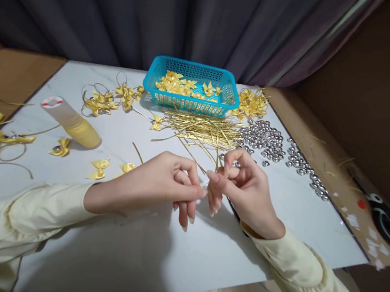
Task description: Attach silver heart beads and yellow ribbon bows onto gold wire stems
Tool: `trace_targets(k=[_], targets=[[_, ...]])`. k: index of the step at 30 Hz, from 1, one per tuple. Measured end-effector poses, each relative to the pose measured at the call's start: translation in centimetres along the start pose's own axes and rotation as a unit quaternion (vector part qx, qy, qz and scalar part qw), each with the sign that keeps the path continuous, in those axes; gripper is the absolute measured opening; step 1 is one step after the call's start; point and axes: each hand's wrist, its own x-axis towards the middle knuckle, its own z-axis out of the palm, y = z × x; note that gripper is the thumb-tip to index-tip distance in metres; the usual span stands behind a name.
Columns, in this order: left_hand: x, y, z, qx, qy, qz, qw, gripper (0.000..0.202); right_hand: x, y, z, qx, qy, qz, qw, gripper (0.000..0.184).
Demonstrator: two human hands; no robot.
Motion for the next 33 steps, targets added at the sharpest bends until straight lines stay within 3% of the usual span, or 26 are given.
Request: trace_targets(k=[6,16,33], targets=[[0.1,-0.5,-0.1,-0.015,-0.002,-0.003,1.0,0.02,0.0,0.0,0.0,0.0,-0.002,-0.004,1.0,0.031],[-0.3,0.8,0.3,-0.006,0.01,-0.024,1.0,0.021,0.0,0.1,-0.1,0.013,-0.009,-0.008,1.0,0.03],[-0.4,1.0,0.4,-0.022,0.017,-0.039,0.999,0.02,0.0,0.0,0.2,0.025,-0.006,0.003,1.0,0.034]])
